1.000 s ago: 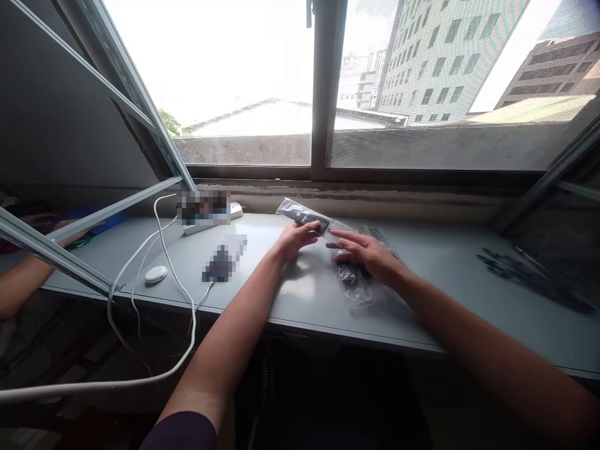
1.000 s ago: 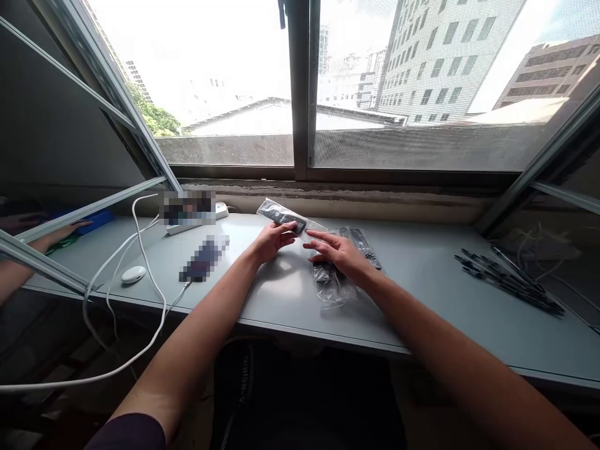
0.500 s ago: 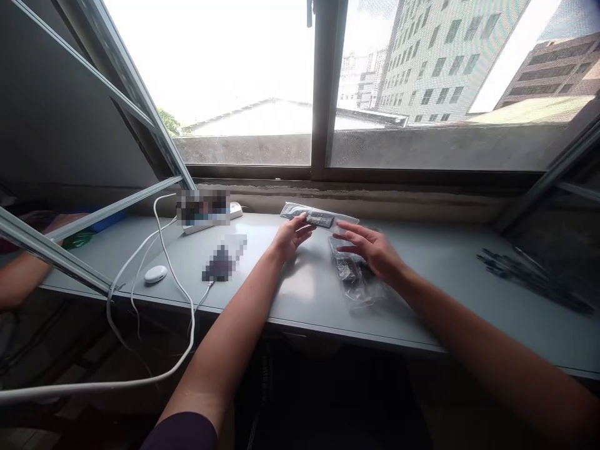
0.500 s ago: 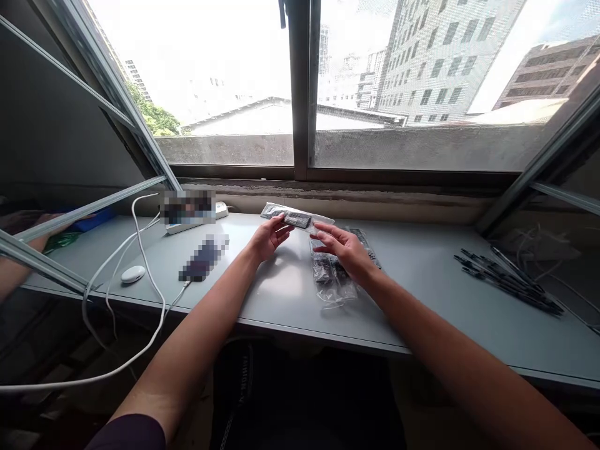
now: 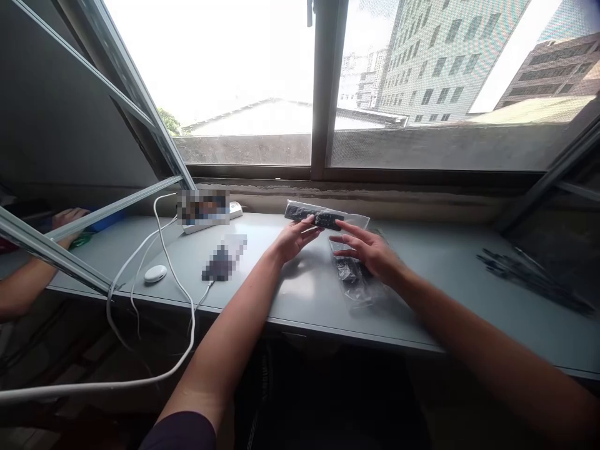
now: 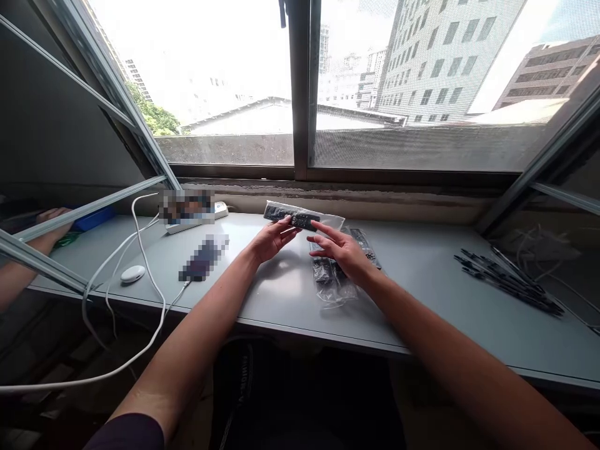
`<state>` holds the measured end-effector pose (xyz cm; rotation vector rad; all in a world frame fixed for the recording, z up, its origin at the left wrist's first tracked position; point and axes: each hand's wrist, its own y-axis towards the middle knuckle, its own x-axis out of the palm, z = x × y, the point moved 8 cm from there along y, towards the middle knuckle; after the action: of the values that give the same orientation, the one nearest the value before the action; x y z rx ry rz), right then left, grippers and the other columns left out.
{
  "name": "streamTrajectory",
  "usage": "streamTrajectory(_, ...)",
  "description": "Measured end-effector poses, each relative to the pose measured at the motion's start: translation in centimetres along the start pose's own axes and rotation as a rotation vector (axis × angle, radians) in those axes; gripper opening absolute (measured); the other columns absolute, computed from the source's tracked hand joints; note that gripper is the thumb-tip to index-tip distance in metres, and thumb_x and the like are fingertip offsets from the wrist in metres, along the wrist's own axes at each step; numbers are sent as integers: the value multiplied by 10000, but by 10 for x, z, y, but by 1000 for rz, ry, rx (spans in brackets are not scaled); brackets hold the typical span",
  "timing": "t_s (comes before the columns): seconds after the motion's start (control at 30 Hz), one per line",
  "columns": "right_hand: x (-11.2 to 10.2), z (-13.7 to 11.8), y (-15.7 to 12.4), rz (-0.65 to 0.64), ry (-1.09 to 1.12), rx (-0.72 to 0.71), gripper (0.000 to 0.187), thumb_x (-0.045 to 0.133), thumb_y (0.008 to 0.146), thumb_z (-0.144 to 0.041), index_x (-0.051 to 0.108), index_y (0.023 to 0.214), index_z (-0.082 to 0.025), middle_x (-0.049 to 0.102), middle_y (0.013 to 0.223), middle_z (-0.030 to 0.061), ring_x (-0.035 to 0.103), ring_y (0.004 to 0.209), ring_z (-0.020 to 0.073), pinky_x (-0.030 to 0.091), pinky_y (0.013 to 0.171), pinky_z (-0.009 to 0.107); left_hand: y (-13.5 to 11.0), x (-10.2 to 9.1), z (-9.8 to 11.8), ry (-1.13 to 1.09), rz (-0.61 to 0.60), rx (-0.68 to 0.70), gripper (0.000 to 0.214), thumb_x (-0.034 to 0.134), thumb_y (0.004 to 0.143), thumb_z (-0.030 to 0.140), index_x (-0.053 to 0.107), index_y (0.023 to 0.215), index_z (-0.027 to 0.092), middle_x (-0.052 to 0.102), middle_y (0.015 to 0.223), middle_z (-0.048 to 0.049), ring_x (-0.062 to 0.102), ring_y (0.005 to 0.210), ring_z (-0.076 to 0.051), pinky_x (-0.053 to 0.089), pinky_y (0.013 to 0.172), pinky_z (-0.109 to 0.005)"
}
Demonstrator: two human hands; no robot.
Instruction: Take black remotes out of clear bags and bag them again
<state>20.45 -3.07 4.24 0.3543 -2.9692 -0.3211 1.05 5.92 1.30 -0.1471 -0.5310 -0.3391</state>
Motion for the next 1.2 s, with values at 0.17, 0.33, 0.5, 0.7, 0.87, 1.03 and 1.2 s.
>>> streamTrajectory(0.17, -4, -1, 1, 65, 8, -6, 473, 907, 986, -513, 847, 1428, -355, 758, 1556, 72, 723, 1450, 407, 711, 1091, 602, 2, -5, -4, 23, 1, -64, 235, 901, 984, 297, 812, 1152, 157, 849, 1236, -168, 816, 1268, -292, 609, 1239, -429)
streamTrajectory(0.33, -9, -7, 0, 111, -93, -68, 482, 896, 983, -555, 857, 1412, -339, 649, 1691, 82, 739, 1424, 413, 742, 1043, 568, 6, -18, -2, -64, 124, -64, 212, 891, 949, 132, 791, 1137, 141, 847, 1146, -150, 807, 1265, -265, 658, 1171, -362)
streamTrajectory(0.5, -5, -12, -5, 81, -381, -146, 445, 842, 1026, -540, 877, 1393, -292, 620, 1715, 113, 778, 1346, 396, 742, 1052, 550, 5, -15, 5, -206, 126, -34, 228, 883, 1002, 279, 772, 1141, 137, 829, 1147, -135, 842, 1069, -190, 700, 1034, -266)
streamTrajectory(0.7, 18, -25, -13, -79, -665, -459, 414, 787, 1072, -420, 844, 1458, -282, 561, 1774, 112, 642, 1535, 418, 748, 1023, 520, 7, -21, 2, -194, 158, -55, 315, 936, 954, 343, 757, 1139, 161, 812, 1118, -123, 833, 959, -179, 714, 948, -280)
streamTrajectory(0.87, 23, -25, -16, -125, -805, -582, 249, 769, 1080, -380, 903, 1257, -268, 598, 1747, 118, 594, 1590, 412, 570, 1275, 601, 13, -30, -2, -100, 199, -15, 301, 936, 927, 268, 771, 1153, 155, 828, 1145, -135, 826, 981, -183, 693, 969, -279)
streamTrajectory(1.03, 17, -19, -12, -100, -809, -538, 292, 726, 1104, -452, 925, 1188, -257, 561, 1776, 120, 600, 1586, 405, 495, 1328, 605, 14, -34, 1, -77, 218, 47, 312, 930, 871, 169, 764, 1135, 188, 839, 1112, -90, 815, 967, -162, 668, 1025, -292)
streamTrajectory(1.2, 6, -11, -6, -27, -834, -396, 319, 738, 1080, -529, 945, 1060, -287, 555, 1778, 88, 604, 1570, 422, 474, 1326, 637, 10, -44, 11, -148, 320, 114, 302, 910, 870, 179, 735, 1115, 206, 814, 1022, -36, 787, 881, -120, 661, 980, -255)
